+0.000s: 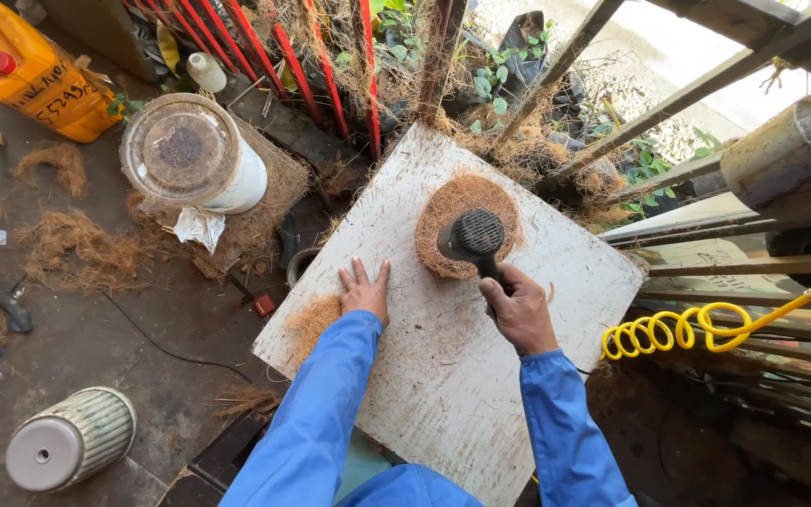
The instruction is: Applying adhesive to a coconut fiber pad using a spray gun and drying it with a heat gun.
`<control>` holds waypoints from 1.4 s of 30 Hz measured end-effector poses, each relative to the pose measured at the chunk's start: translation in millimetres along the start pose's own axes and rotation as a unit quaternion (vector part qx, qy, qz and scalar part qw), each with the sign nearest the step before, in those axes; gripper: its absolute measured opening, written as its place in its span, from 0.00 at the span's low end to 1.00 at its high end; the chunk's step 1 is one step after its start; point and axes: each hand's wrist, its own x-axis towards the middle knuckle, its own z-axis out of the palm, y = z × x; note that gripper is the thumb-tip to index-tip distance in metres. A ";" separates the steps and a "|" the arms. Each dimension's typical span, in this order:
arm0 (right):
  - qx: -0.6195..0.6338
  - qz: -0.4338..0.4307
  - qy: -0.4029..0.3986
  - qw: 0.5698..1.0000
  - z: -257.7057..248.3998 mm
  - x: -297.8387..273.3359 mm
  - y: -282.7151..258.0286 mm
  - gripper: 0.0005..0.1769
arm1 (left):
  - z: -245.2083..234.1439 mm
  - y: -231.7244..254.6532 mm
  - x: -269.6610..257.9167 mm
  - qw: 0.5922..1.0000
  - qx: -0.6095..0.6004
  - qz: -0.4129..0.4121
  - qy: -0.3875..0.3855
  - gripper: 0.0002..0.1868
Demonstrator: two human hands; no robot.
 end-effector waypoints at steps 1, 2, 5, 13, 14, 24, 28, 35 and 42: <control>0.000 0.000 -0.001 1.000 -0.3 -0.1 -3.3 0.17 | 0.0 -0.3 -0.4 1.000 -0.001 -0.001 0.000 0.61; 0.000 0.002 -0.001 1.000 -0.9 0.5 -6.7 0.16 | -0.4 -0.3 -0.3 1.000 -0.001 -0.001 0.001 0.61; -0.002 0.005 -0.013 1.000 -1.8 3.7 1.1 0.16 | -6.4 1.3 -4.9 1.000 -0.002 -0.002 0.003 0.61; 0.003 0.001 -0.021 1.000 -9.0 -2.2 6.7 0.16 | -4.3 0.6 -2.6 1.000 -0.006 0.003 0.002 0.59; 0.005 0.008 -0.021 1.000 -10.8 -1.9 11.8 0.17 | -3.3 0.6 -2.5 1.000 -0.006 0.002 0.002 0.59; 0.003 0.038 0.051 0.998 -53.1 -8.9 4.5 0.20 | 1.3 -1.3 2.3 1.000 0.000 0.002 0.000 0.61; -0.022 0.028 0.066 0.997 -68.9 5.2 24.3 0.19 | 4.2 -1.3 4.0 1.000 0.002 0.001 -0.002 0.61; -0.007 0.018 0.041 0.999 -38.9 3.0 -13.1 0.18 | 1.4 -0.8 0.9 1.000 -0.002 0.002 0.000 0.61; -0.013 -0.019 -0.019 1.000 -11.5 27.7 -34.1 0.19 | -3.9 0.7 -5.4 1.000 0.000 0.002 -0.002 0.60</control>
